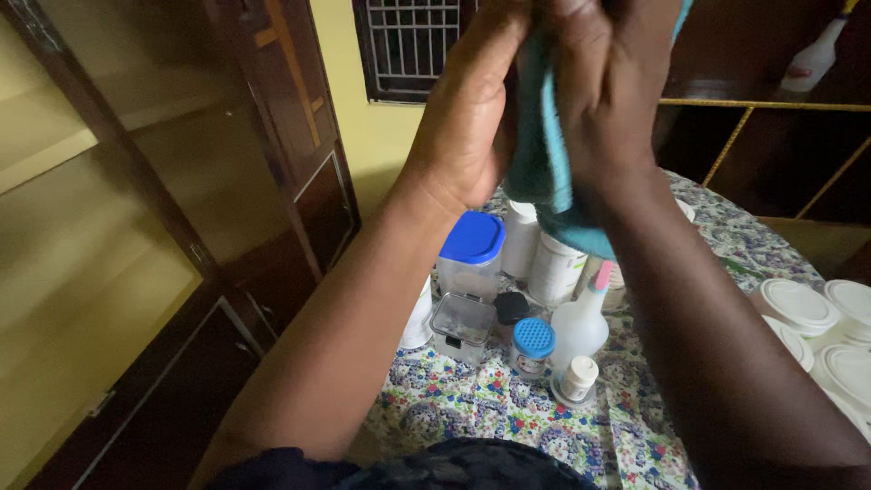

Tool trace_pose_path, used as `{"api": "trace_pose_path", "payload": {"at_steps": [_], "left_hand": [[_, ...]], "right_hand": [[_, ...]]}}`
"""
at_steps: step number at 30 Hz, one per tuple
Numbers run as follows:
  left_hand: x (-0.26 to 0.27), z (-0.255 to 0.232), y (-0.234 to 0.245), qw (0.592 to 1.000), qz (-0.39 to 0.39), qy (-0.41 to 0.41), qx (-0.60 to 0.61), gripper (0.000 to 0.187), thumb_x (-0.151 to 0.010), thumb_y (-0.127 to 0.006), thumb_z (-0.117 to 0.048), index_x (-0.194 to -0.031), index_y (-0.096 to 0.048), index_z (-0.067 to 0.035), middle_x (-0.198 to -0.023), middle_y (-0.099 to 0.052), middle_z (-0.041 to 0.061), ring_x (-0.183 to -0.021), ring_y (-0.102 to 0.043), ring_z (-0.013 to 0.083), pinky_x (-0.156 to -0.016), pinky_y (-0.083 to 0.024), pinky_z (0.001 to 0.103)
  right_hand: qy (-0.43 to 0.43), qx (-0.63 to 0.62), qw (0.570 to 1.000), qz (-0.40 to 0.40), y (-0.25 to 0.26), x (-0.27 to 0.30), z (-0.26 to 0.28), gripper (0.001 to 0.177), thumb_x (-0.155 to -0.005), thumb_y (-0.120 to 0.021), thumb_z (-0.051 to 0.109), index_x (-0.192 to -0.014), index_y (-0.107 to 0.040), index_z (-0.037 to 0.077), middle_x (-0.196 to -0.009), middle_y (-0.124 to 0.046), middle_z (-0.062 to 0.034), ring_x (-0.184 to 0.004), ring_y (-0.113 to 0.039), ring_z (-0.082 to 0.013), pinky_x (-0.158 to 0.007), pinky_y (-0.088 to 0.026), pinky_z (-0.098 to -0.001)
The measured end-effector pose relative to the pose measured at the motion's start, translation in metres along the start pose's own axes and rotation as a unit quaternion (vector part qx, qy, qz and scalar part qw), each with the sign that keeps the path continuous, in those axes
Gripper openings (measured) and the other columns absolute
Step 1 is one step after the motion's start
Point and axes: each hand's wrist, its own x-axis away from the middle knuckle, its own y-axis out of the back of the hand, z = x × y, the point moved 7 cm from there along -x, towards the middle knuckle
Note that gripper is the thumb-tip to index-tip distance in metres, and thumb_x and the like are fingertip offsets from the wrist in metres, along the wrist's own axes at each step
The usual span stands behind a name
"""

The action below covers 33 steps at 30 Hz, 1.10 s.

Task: The person wipes several white plastic containers with a teal cloth on a table, then places them into a wooden cabinet. The person repeats this process for multiple containers, wiping each one before storing it.

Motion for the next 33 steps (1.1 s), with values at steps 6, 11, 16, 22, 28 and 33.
{"api": "trace_pose_path", "payload": {"at_steps": [6, 11, 16, 22, 28, 33], "left_hand": [[-0.008, -0.017, -0.007, 0.999, 0.034, -0.036, -0.016, 0.027, -0.116, -0.064, -0.027, -0.133, -0.060, -0.006, -0.130, -0.064, 0.003, -0.126, -0.058, 0.0151, -0.114, -0.045, 0.035], [0.002, 0.004, -0.009, 0.999, 0.001, 0.038, -0.019, 0.032, -0.114, -0.065, -0.030, -0.132, -0.060, -0.004, -0.127, -0.064, 0.007, -0.121, -0.058, 0.0186, -0.110, -0.046, 0.038], [0.020, 0.016, -0.010, 0.997, -0.014, 0.065, -0.027, 0.030, -0.112, -0.064, -0.031, -0.127, -0.059, -0.006, -0.125, -0.063, 0.006, -0.122, -0.059, 0.0189, -0.111, -0.048, 0.040], [0.017, -0.004, -0.010, 0.999, -0.010, 0.038, 0.008, 0.028, -0.114, -0.061, -0.032, -0.123, -0.060, -0.005, -0.118, -0.063, 0.006, -0.118, -0.059, 0.0185, -0.107, -0.048, 0.040], [0.049, 0.014, -0.012, 0.994, -0.031, 0.106, -0.021, 0.021, -0.109, -0.061, -0.027, -0.120, -0.060, -0.009, -0.118, -0.063, 0.005, -0.117, -0.059, 0.0174, -0.105, -0.047, 0.038], [0.060, 0.006, -0.003, 0.996, -0.038, 0.077, 0.004, 0.029, -0.114, -0.066, -0.034, -0.116, -0.057, -0.007, -0.119, -0.060, 0.006, -0.119, -0.058, 0.0181, -0.111, -0.049, 0.045]], "right_hand": [[0.158, 0.130, 0.976, -0.080, 0.000, 0.031, 0.030, 0.046, -0.115, -0.051, 0.013, -0.153, -0.032, -0.003, -0.156, -0.022, -0.0304, -0.147, -0.033, -0.0457, -0.126, -0.032, -0.0458], [0.123, 0.097, 0.987, -0.034, 0.002, 0.038, 0.017, 0.038, -0.118, -0.052, 0.023, -0.150, -0.047, 0.003, -0.156, -0.036, -0.0226, -0.148, -0.042, -0.0393, -0.121, -0.035, -0.0413], [0.098, 0.082, 0.991, -0.039, 0.020, 0.008, 0.009, 0.036, -0.122, -0.047, 0.023, -0.150, -0.046, 0.001, -0.157, -0.035, -0.0270, -0.149, -0.036, -0.0463, -0.124, -0.031, -0.0506], [0.109, 0.062, 0.992, -0.009, -0.011, 0.056, 0.044, 0.038, -0.119, -0.050, 0.027, -0.149, -0.052, 0.005, -0.158, -0.030, -0.0264, -0.151, -0.036, -0.0430, -0.127, -0.032, -0.0477], [0.078, 0.044, 0.996, -0.010, 0.000, 0.039, 0.015, 0.048, -0.114, -0.043, 0.031, -0.150, -0.055, 0.002, -0.154, -0.040, -0.0240, -0.147, -0.043, -0.0376, -0.125, -0.036, -0.0440], [0.005, 0.004, 0.999, -0.037, 0.003, 0.054, -0.014, 0.038, -0.119, -0.044, 0.027, -0.140, -0.055, -0.003, -0.144, -0.052, -0.0273, -0.135, -0.052, -0.0374, -0.116, -0.039, -0.0474]]}}
